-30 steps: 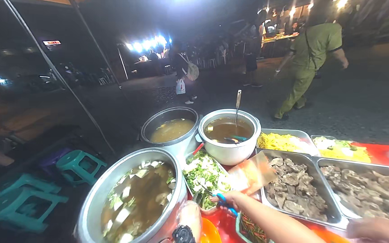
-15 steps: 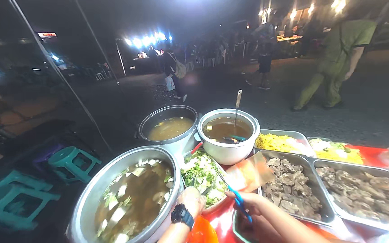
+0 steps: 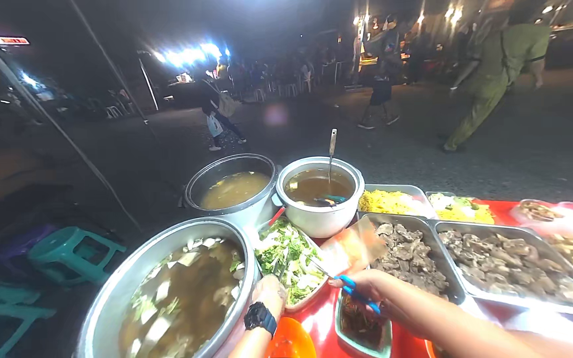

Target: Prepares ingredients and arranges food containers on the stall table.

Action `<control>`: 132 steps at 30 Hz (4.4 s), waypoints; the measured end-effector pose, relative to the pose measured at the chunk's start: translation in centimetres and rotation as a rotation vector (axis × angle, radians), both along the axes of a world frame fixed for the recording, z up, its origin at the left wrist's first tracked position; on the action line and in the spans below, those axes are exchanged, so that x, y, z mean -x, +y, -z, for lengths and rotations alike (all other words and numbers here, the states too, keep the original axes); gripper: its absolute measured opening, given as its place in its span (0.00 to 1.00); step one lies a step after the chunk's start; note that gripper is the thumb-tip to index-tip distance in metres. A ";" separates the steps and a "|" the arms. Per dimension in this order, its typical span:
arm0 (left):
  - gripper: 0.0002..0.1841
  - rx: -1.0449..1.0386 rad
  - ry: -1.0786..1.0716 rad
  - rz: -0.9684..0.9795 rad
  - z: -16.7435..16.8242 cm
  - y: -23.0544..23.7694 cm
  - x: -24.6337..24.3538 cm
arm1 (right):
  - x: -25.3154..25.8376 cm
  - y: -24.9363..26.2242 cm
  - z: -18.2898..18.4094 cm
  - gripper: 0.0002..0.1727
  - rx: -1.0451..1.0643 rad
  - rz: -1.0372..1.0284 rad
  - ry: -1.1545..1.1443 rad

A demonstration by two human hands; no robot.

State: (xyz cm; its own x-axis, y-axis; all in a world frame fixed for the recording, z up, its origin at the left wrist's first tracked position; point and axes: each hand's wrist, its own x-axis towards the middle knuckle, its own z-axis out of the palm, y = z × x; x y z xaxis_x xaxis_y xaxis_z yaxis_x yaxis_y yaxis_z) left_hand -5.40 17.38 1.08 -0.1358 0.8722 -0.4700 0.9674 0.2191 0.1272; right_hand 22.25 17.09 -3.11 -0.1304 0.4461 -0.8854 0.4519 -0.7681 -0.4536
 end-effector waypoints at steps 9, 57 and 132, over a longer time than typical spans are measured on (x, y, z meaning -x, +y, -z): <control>0.26 0.061 -0.005 0.016 0.4 -3.4 0.2 | 7.5 7.7 2.5 0.38 -0.062 -0.083 -0.005; 0.24 0.069 0.066 -0.058 -0.3 0.4 -2.0 | 5.0 9.0 2.8 0.35 -0.044 -0.161 -0.097; 0.28 0.086 -0.029 0.052 1.1 -0.2 -6.9 | -2.8 1.9 0.3 0.40 -0.389 -0.263 -0.254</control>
